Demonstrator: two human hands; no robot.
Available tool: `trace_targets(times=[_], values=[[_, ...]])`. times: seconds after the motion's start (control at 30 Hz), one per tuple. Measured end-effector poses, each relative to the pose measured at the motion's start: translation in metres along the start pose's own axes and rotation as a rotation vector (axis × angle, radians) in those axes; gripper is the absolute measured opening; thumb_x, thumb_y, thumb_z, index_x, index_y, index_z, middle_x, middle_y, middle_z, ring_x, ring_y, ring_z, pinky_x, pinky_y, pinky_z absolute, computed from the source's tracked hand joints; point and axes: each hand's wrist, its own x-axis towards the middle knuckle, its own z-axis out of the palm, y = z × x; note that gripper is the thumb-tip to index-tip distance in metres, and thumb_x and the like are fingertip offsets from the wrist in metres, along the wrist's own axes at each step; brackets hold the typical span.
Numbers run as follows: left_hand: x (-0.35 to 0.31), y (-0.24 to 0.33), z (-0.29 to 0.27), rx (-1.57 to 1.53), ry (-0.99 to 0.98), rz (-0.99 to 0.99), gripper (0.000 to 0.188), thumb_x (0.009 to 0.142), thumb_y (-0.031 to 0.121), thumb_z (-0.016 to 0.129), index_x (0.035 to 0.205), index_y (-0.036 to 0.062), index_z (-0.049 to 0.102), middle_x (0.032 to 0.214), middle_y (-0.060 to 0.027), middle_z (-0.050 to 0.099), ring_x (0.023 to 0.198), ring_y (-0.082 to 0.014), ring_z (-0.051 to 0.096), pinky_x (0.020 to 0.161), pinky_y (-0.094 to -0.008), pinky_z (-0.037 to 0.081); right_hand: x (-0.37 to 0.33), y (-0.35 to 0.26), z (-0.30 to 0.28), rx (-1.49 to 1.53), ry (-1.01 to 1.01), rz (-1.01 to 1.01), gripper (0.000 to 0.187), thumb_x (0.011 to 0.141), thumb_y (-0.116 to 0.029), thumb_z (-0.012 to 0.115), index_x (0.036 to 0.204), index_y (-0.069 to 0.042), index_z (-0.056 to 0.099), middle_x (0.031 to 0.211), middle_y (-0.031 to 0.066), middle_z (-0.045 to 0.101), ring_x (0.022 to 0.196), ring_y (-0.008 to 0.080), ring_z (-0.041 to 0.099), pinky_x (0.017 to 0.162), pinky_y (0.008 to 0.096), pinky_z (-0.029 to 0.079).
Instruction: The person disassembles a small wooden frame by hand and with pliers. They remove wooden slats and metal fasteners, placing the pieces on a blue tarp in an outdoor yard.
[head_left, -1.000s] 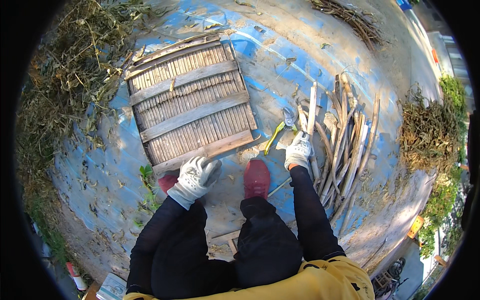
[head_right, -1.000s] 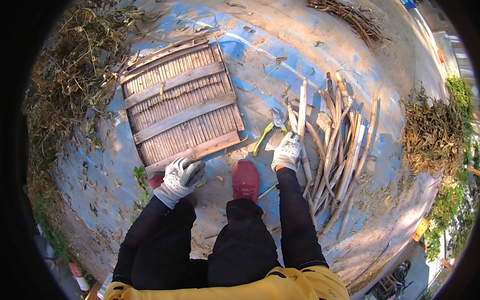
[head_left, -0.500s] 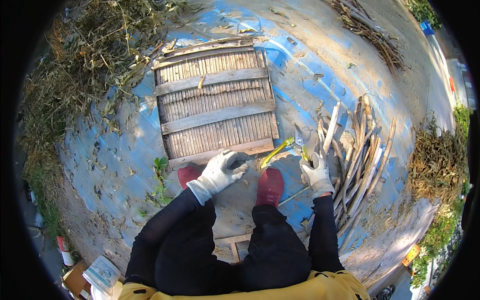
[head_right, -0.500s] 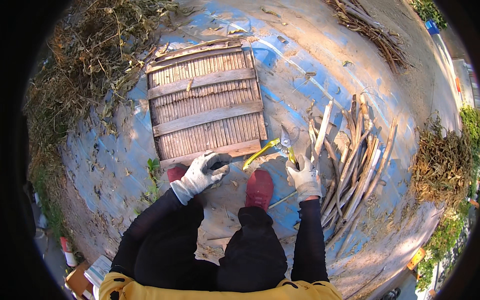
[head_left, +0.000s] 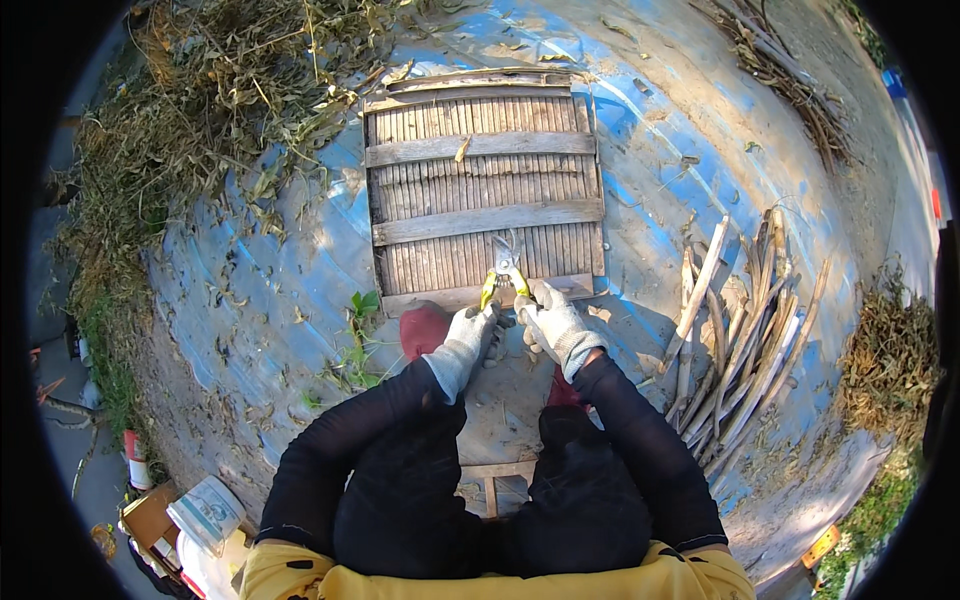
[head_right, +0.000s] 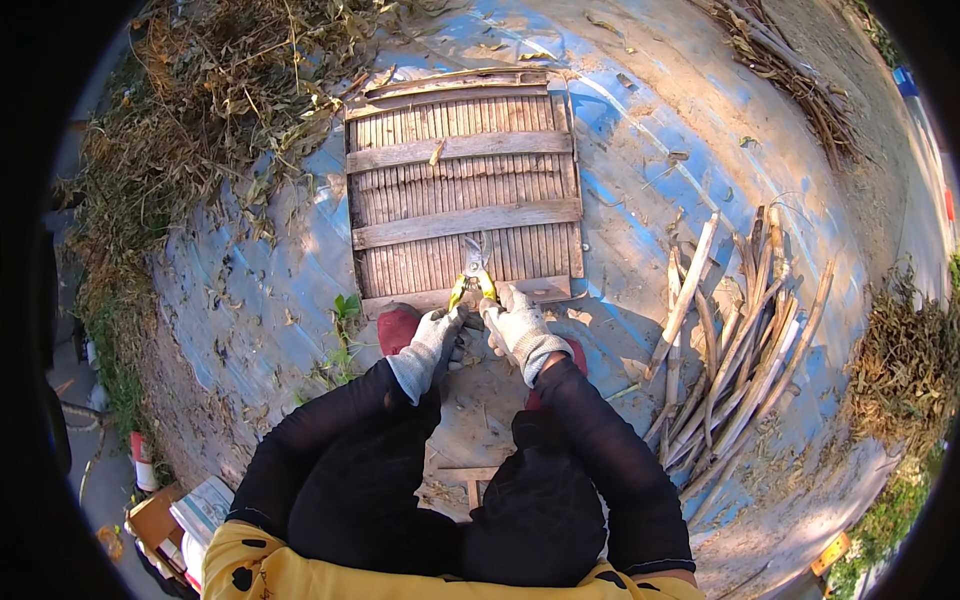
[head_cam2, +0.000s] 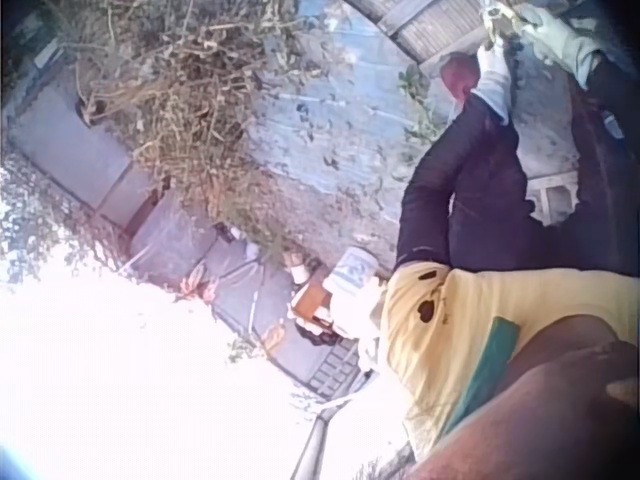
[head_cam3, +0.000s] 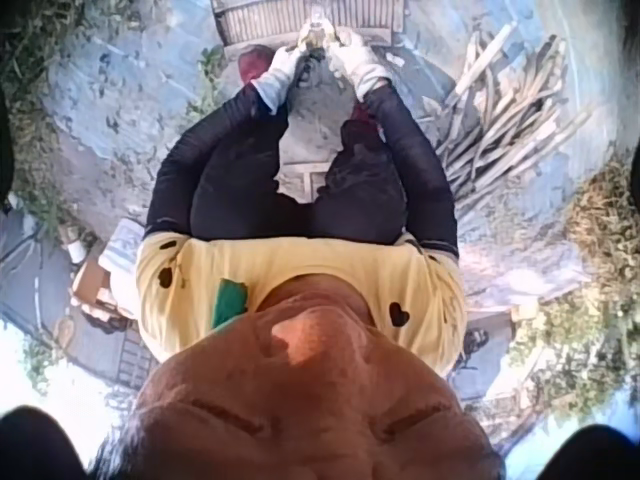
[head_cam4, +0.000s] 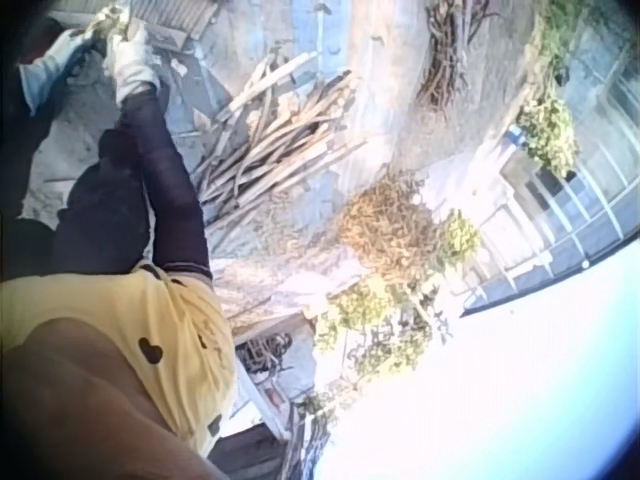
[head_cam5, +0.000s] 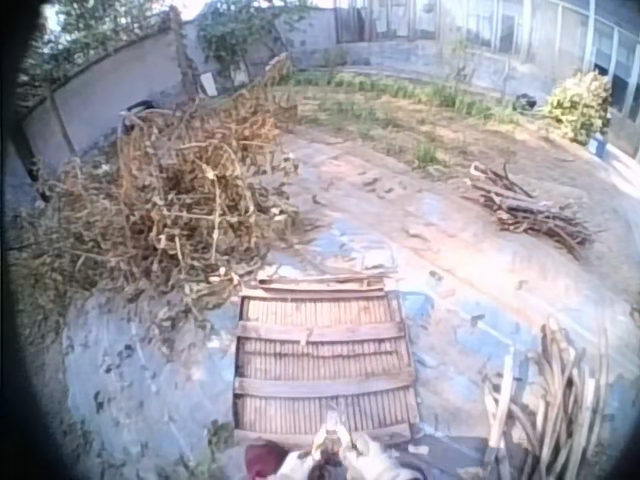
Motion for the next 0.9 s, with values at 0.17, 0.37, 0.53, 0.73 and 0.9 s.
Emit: trace_targets(times=[0.17, 0.37, 0.53, 0.73, 0.9], values=[[-0.018, 0.016, 0.009, -0.034, 0.094, -0.039, 0.034, 0.087, 0.042, 0.058, 0.094, 0.0096, 0.055, 0.066, 0.0002, 0.049, 0.045, -0.0110, 0.044, 0.039, -0.0259, 0.039, 0.011, 0.005, -0.005, 0.235, -0.151, 0.075, 0.011, 0.091, -0.019, 0.053, 0.097, -0.010, 0.051, 0.069, 0.0008, 0.051, 0.045, 0.0071, 0.043, 0.038, 0.0220, 0.034], [0.000, 0.029, -0.005, 0.008, 0.049, -0.039, 0.029, 0.088, 0.037, 0.056, 0.096, 0.0090, 0.057, 0.066, 0.0004, 0.049, 0.044, -0.0098, 0.042, 0.036, -0.0249, 0.036, 0.006, 0.007, -0.001, 0.280, -0.050, -0.011, 0.012, 0.092, -0.021, 0.052, 0.091, -0.009, 0.051, 0.072, 0.0002, 0.050, 0.048, 0.0049, 0.040, 0.041, 0.0206, 0.032], [0.009, 0.038, -0.023, 0.104, 0.017, -0.046, 0.028, 0.090, 0.035, 0.054, 0.096, 0.0078, 0.061, 0.058, 0.0010, 0.045, 0.039, -0.0101, 0.038, 0.035, -0.0248, 0.033, 0.016, 0.016, 0.008, 0.373, -0.058, 0.003, 0.012, 0.093, -0.021, 0.050, 0.094, -0.009, 0.051, 0.069, -0.0002, 0.050, 0.049, 0.0060, 0.042, 0.041, 0.0203, 0.035], [0.015, 0.019, -0.027, 0.041, 0.090, 0.031, 0.026, 0.089, 0.034, 0.056, 0.091, 0.0077, 0.061, 0.054, 0.0010, 0.047, 0.039, -0.0112, 0.041, 0.034, -0.0269, 0.033, 0.021, 0.017, 0.035, 0.362, 0.063, 0.084, 0.012, 0.094, -0.023, 0.049, 0.101, -0.013, 0.051, 0.064, -0.0007, 0.048, 0.041, 0.0079, 0.038, 0.035, 0.0245, 0.032], [0.045, -0.018, -0.023, 0.067, 0.189, 0.314, 0.020, 0.090, 0.027, 0.056, 0.091, 0.0077, 0.060, 0.056, 0.0023, 0.049, 0.039, -0.0099, 0.041, 0.036, -0.0266, 0.033, 0.033, 0.040, 0.047, 0.329, 0.209, 0.126, 0.029, 0.088, -0.042, 0.057, 0.095, -0.015, 0.051, 0.063, -0.0006, 0.049, 0.040, 0.0103, 0.042, 0.036, 0.0261, 0.037]])
